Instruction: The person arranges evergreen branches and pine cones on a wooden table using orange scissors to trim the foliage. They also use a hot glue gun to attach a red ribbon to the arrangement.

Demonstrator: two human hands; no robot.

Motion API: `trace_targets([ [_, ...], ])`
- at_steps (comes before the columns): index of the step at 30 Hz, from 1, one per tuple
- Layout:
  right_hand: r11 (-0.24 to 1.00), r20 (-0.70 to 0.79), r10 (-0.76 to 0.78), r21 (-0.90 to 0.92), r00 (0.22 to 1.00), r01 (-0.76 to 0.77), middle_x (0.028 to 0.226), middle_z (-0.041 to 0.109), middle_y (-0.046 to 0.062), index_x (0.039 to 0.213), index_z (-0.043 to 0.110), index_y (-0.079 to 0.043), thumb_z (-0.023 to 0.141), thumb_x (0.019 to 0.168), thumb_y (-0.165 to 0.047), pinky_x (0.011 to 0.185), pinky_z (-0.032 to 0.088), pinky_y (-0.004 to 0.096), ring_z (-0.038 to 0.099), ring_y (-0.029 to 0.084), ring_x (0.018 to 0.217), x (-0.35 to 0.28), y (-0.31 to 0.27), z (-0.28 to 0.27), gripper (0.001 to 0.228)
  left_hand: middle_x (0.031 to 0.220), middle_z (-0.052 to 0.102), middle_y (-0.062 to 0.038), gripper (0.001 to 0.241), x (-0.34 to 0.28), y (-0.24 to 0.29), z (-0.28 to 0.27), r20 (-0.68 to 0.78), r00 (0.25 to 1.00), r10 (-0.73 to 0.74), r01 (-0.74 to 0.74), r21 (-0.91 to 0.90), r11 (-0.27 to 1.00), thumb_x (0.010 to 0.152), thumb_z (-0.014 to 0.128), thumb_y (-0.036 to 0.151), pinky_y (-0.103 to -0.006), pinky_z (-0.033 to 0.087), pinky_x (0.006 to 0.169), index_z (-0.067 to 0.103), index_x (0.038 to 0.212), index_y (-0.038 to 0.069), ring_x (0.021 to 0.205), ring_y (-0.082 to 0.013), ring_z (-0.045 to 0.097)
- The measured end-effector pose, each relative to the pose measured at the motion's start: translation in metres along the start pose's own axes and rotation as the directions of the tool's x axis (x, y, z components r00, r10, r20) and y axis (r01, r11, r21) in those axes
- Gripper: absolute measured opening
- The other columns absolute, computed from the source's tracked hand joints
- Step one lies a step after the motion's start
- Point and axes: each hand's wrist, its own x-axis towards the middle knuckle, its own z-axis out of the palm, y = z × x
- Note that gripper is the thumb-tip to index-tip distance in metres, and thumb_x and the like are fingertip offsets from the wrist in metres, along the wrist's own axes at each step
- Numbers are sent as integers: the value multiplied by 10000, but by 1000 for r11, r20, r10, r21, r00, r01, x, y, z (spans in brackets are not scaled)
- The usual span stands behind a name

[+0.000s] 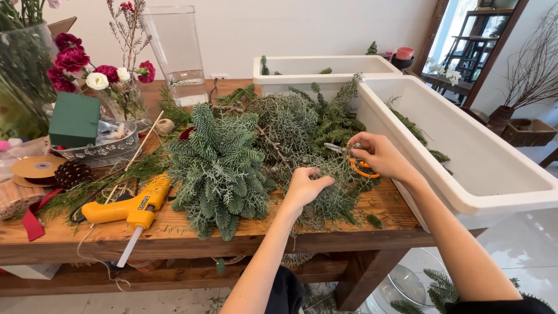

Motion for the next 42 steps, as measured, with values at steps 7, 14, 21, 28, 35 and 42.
trace_targets([
  [7, 941, -151, -71, -338, 986, 16, 971, 770, 130, 1019, 725, -165, 676, 884, -30, 875, 544, 456, 712, 365, 984, 37, 86, 9, 197, 1291, 607, -243, 541, -13, 3, -2, -25, 1000, 9, -7, 68, 998, 809, 739, 224, -469, 399, 1065, 625, 1253, -63, 1306, -328, 514],
  [14, 790, -75, 29, -609, 997, -69, 1394, 585, 253, 1379, 640, -215, 644, 892, -123, 1013, 467, 581, 565, 456, 1267, 22, 67, 11, 495, 1454, 489, -304, 837, -38, 9, -27, -169, 983, -74, 55, -116, 992, 743, 830, 336, -486, 345, 1139, 524, 1370, -127, 1418, -408, 400],
  [21, 982, -194, 122, 168, 973, -90, 915, 781, 121, 997, 821, -127, 647, 978, -312, 927, 505, 426, 675, 226, 929, -39, -36, 55, 255, 1086, 734, -132, 380, -9, -26, -1, -228, 972, 50, -16, 149, 989, 767, 793, 323, -407, 526, 900, 747, 1064, 91, 1143, -338, 654],
  [28, 988, -40, -142, 55, 989, 144, 499, 596, 23, 727, 722, -42, 631, 961, -83, 551, 372, 248, 413, 101, 526, -33, -17, 40, 254, 1395, 546, -284, 644, -36, 3, -1, -87, 996, 20, -11, 101, 995, 871, 717, 299, -500, 393, 1102, 548, 1360, -85, 1380, -407, 448],
  [35, 976, -331, -146, -202, 932, 81, 920, 751, 194, 1036, 777, -52, 673, 967, -107, 828, 537, 465, 695, 382, 966, -12, 45, 22, 137, 1479, 435, -329, 772, -46, 5, 4, -71, 996, -54, 37, -221, 975, 837, 777, 274, -543, 263, 1166, 463, 1398, -154, 1449, -430, 316],
  [42, 993, -245, 57, -87, 968, -80, 1252, 645, 281, 1309, 647, 35, 598, 1017, -194, 640, 593, 478, 643, 455, 1069, -7, 38, 28, 374, 1215, 663, -247, 633, -19, -35, 17, -117, 991, -65, -11, -556, 831, 833, 837, 224, -398, 518, 945, 580, 1300, -117, 1164, -259, 621],
])
